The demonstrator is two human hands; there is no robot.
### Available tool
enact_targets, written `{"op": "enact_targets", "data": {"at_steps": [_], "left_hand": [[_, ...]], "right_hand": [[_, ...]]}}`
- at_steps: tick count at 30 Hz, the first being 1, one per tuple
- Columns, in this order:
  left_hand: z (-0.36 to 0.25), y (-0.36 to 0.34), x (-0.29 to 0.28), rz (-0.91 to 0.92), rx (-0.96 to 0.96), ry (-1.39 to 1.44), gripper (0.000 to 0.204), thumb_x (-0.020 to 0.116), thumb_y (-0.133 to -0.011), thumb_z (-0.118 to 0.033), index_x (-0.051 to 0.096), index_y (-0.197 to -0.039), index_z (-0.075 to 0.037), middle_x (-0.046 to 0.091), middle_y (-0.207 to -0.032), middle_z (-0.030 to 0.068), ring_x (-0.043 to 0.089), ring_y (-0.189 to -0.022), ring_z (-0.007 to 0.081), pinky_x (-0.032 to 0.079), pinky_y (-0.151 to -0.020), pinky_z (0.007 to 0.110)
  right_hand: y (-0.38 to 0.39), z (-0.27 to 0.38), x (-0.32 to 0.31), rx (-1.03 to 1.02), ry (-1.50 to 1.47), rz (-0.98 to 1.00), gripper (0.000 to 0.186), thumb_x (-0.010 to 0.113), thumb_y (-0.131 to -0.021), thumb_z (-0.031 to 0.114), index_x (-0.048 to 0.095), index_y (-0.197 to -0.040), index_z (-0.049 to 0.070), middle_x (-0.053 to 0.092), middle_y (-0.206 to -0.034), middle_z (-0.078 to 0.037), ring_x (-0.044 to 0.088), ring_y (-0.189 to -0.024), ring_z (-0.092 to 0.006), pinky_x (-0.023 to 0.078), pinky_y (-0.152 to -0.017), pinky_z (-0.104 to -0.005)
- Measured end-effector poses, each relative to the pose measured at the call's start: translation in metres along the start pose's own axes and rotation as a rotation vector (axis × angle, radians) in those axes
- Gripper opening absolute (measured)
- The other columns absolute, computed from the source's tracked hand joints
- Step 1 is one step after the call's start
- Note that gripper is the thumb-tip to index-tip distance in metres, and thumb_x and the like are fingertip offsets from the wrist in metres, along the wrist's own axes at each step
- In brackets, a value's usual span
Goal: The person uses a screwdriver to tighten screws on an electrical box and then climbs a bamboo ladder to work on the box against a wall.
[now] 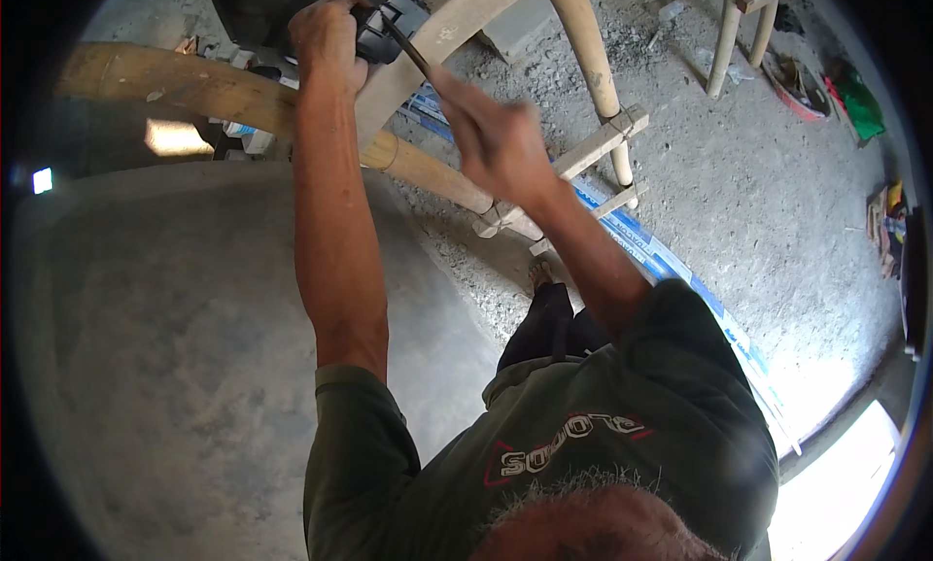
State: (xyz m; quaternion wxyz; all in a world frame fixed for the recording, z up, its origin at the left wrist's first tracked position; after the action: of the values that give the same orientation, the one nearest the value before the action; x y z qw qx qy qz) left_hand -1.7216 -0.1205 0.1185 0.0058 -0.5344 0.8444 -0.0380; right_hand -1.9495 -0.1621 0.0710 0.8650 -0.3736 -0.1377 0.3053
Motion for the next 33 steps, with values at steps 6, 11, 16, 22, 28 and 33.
{"op": "enact_targets", "data": {"at_steps": [6, 11, 16, 22, 28, 33], "left_hand": [[0.004, -0.011, 0.01, 0.128, 0.012, 0.024, 0.021, 0.065, -0.091, -0.009, 0.069, -0.106, 0.005, 0.07, -0.096, 0.0111, 0.068, -0.081, 0.0215, 0.055, -0.072, 0.032], [0.001, -0.002, 0.008, 0.05, -0.003, 0.034, 0.021, 0.067, -0.089, -0.009, 0.068, -0.103, 0.007, 0.069, -0.095, 0.0115, 0.067, -0.082, 0.0212, 0.055, -0.073, 0.032], [0.0, -0.011, 0.004, 0.096, 0.049, 0.034, 0.019, 0.067, -0.088, -0.008, 0.07, -0.099, 0.007, 0.07, -0.094, 0.0116, 0.068, -0.081, 0.0206, 0.056, -0.072, 0.032], [-0.001, -0.005, 0.008, 0.078, 0.032, -0.004, 0.017, 0.066, -0.088, -0.007, 0.071, -0.099, 0.005, 0.07, -0.093, 0.0102, 0.068, -0.079, 0.0191, 0.055, -0.07, 0.031], [0.011, -0.022, -0.005, 0.06, -0.034, 0.118, 0.014, 0.069, -0.086, -0.005, 0.072, -0.096, 0.003, 0.07, -0.091, 0.0095, 0.066, -0.073, 0.0191, 0.056, -0.067, 0.035], [0.011, -0.026, 0.006, 0.207, -0.056, 0.118, 0.024, 0.061, -0.092, -0.008, 0.062, -0.108, 0.011, 0.07, -0.104, 0.0223, 0.07, -0.088, 0.0307, 0.058, -0.083, 0.038]], "right_hand": [[-0.039, -0.01, 0.01, 0.021, 0.038, 0.0, 0.031, 0.06, -0.092, 0.002, 0.065, -0.122, 0.003, 0.062, -0.067, -0.02, 0.061, -0.049, -0.0245, 0.048, -0.049, -0.0323], [0.004, -0.008, -0.004, 0.05, 0.0, 0.018, 0.031, 0.061, -0.091, 0.003, 0.065, -0.122, 0.003, 0.063, -0.071, -0.021, 0.06, -0.05, -0.0286, 0.047, -0.049, -0.0352], [-0.025, -0.009, 0.008, 0.039, -0.002, 0.046, 0.031, 0.06, -0.087, 0.001, 0.065, -0.117, 0.001, 0.066, -0.08, -0.024, 0.065, -0.063, -0.0367, 0.052, -0.057, -0.0445], [0.02, -0.004, -0.011, 0.037, 0.012, 0.001, 0.033, 0.061, -0.09, -0.001, 0.064, -0.122, 0.002, 0.06, -0.065, -0.014, 0.059, -0.046, -0.0261, 0.047, -0.046, -0.0354], [0.015, -0.009, -0.006, 0.084, -0.008, 0.039, 0.036, 0.06, -0.087, -0.006, 0.063, -0.123, 0.0, 0.06, -0.065, -0.015, 0.061, -0.048, -0.025, 0.047, -0.046, -0.0336], [0.024, -0.01, -0.024, 0.065, -0.004, 0.046, 0.039, 0.06, -0.087, -0.006, 0.063, -0.125, 0.002, 0.057, -0.057, -0.014, 0.059, -0.045, -0.0262, 0.047, -0.046, -0.0361]]}}
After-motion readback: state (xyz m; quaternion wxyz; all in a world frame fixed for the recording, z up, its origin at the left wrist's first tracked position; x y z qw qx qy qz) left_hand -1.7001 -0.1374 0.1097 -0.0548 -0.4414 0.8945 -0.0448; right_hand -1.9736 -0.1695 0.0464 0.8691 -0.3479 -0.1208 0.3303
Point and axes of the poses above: each hand's wrist, its own y-axis away from the middle knuckle, its own x-axis out of the palm, z = x × y, the point moved 8 cm from there along -y, towards the middle knuckle
